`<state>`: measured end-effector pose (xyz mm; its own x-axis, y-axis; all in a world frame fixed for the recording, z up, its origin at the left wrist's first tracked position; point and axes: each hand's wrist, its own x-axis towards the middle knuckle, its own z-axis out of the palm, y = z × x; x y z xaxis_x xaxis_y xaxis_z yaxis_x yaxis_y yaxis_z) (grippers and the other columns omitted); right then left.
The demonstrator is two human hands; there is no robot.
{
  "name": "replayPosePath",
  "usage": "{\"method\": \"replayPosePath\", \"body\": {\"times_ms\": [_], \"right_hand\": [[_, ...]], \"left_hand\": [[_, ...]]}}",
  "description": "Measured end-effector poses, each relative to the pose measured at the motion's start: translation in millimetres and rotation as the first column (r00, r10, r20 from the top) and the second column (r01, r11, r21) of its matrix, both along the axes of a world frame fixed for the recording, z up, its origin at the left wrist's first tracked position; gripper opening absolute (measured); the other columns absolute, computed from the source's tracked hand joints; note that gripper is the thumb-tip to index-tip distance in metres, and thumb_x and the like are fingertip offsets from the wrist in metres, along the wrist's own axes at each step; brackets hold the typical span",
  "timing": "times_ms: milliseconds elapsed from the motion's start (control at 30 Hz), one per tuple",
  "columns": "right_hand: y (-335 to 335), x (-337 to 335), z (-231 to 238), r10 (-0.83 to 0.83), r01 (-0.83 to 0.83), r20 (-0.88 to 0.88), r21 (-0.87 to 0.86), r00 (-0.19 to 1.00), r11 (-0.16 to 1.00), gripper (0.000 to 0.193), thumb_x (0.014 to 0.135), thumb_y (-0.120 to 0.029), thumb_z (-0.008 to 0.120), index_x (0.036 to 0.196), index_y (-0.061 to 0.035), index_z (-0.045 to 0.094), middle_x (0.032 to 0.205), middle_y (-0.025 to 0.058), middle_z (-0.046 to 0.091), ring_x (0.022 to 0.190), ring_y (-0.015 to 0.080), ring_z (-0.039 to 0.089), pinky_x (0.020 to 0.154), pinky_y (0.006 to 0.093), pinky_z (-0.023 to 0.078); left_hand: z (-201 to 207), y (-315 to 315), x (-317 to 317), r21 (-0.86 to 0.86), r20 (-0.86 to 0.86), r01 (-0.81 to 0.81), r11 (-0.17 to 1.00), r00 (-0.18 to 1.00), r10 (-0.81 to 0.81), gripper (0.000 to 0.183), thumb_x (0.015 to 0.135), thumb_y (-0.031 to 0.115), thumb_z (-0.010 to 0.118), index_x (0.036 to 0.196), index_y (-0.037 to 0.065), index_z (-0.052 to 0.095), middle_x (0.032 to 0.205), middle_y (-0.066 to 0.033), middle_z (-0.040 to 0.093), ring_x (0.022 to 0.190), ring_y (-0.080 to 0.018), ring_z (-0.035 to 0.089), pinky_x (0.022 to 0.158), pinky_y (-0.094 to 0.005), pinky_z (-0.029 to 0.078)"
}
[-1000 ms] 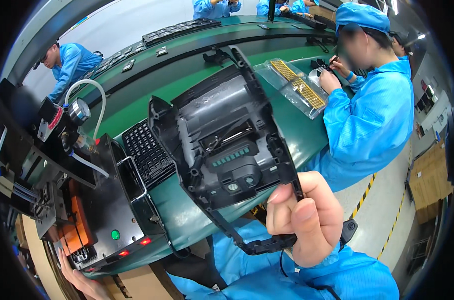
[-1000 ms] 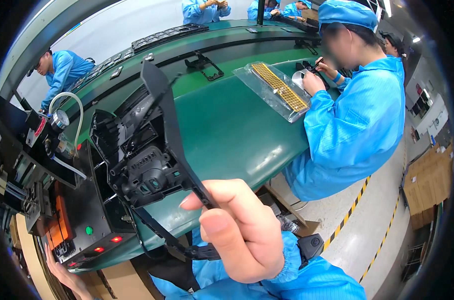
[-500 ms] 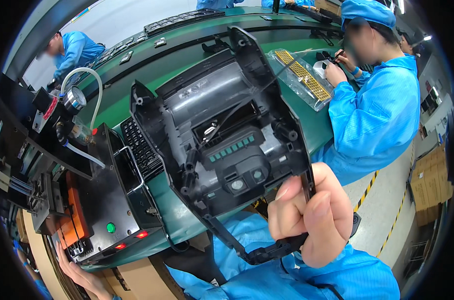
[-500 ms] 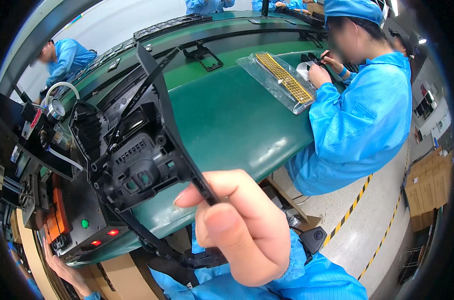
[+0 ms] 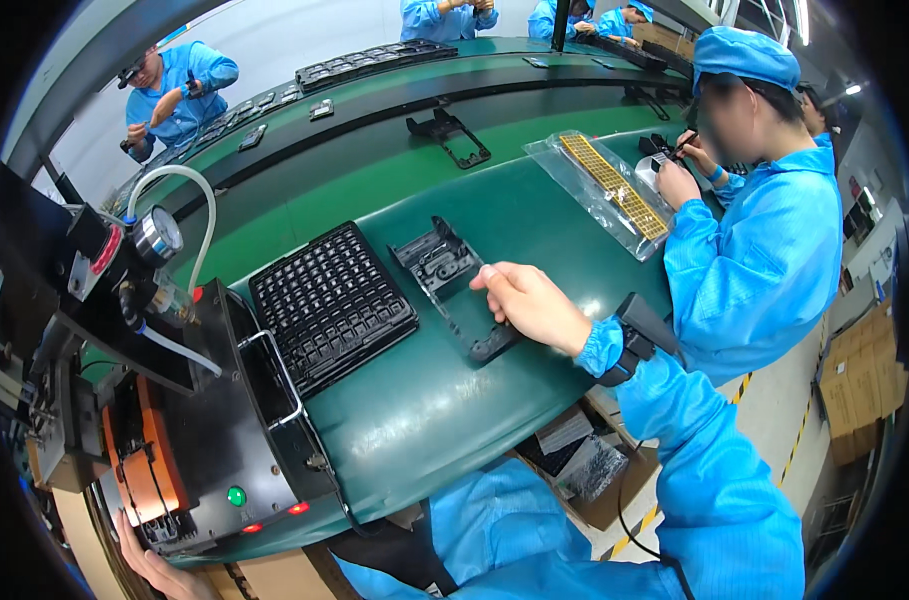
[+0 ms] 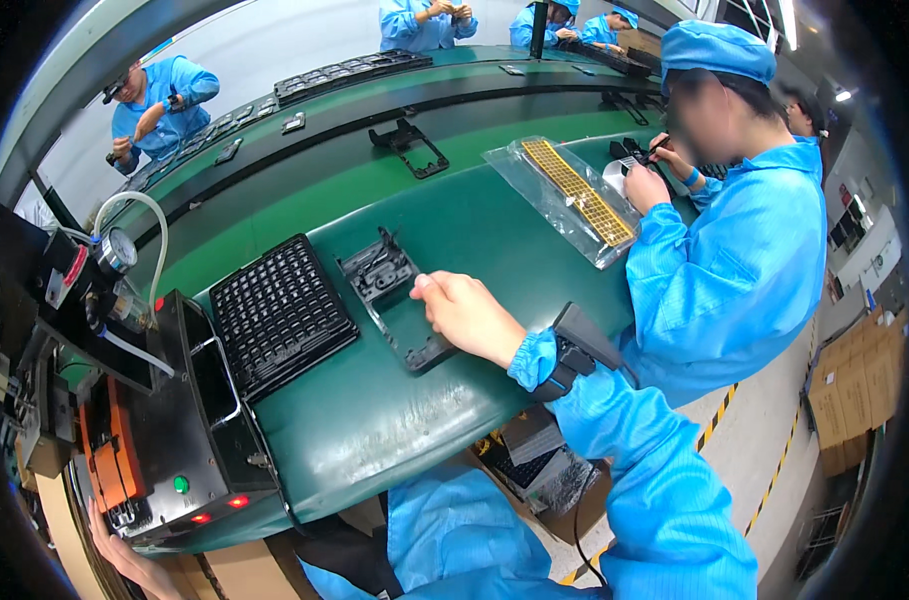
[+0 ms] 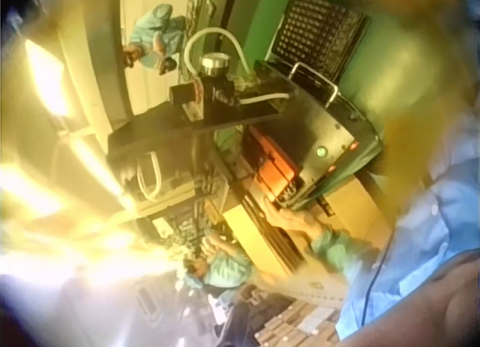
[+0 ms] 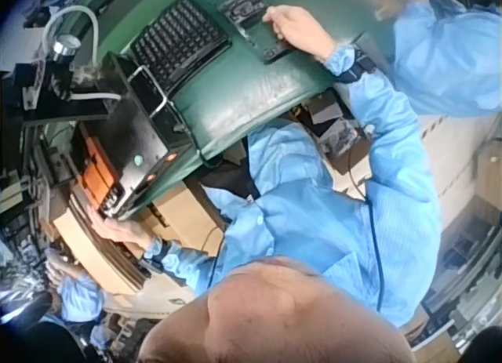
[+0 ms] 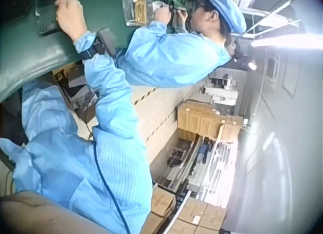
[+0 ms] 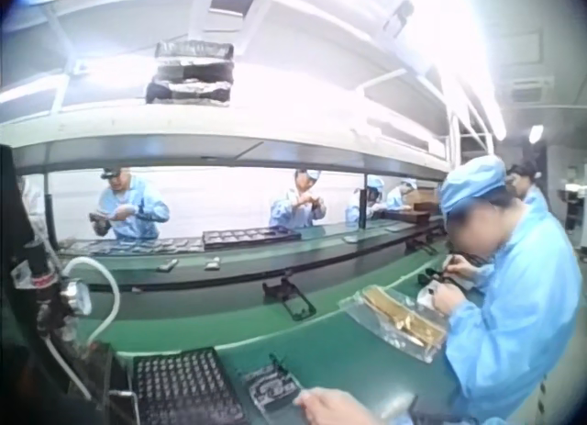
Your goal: Assembling components and placing them into a black plastic electronic housing at a factory workstation.
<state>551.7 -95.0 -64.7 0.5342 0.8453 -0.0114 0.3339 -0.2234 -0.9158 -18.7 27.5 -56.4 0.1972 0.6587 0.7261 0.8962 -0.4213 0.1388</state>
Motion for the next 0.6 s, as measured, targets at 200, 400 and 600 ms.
{"method": "replayPosePath", "body": {"times_ms": [200,400,600], "right_hand": [[84.0,76.6,34.0,-0.079,0.128,0.787,0.001,0.612,0.992,0.047,0.092,-0.042,0.064,0.108,0.0027,0.068,0.105,0.0267,0.066,0.100,0.0412,0.064,0.090,0.0457,0.051],[195.5,184.3,-9.5,-0.162,0.368,0.675,-0.173,0.720,0.914,0.110,0.073,-0.057,0.078,0.147,0.0074,0.029,0.144,0.0336,0.038,0.132,0.0452,0.043,0.109,0.0479,0.040],[193.7,147.7,5.0,-0.339,0.266,0.747,0.222,0.572,0.938,0.095,0.072,-0.036,0.080,0.141,0.0105,0.034,0.124,0.0288,0.049,0.109,0.0441,0.057,0.093,0.0445,0.050]], "left_hand": [[20.7,-19.2,36.2,0.133,0.065,0.056,0.989,0.996,-0.065,0.062,0.107,0.043,0.031,0.123,-0.008,0.062,0.126,-0.0249,0.063,0.118,-0.0424,0.057,0.106,-0.0502,0.039],[18.8,-13.5,49.1,0.111,0.118,0.085,0.990,0.988,-0.098,0.060,0.106,0.043,0.034,0.122,-0.008,0.064,0.124,-0.0237,0.064,0.115,-0.0404,0.059,0.107,-0.0496,0.039],[21.9,-18.5,46.4,0.113,0.113,0.067,0.991,0.990,-0.080,0.059,0.106,0.041,0.033,0.122,-0.008,0.063,0.124,-0.0221,0.064,0.116,-0.0386,0.058,0.112,-0.0506,0.036]]}}
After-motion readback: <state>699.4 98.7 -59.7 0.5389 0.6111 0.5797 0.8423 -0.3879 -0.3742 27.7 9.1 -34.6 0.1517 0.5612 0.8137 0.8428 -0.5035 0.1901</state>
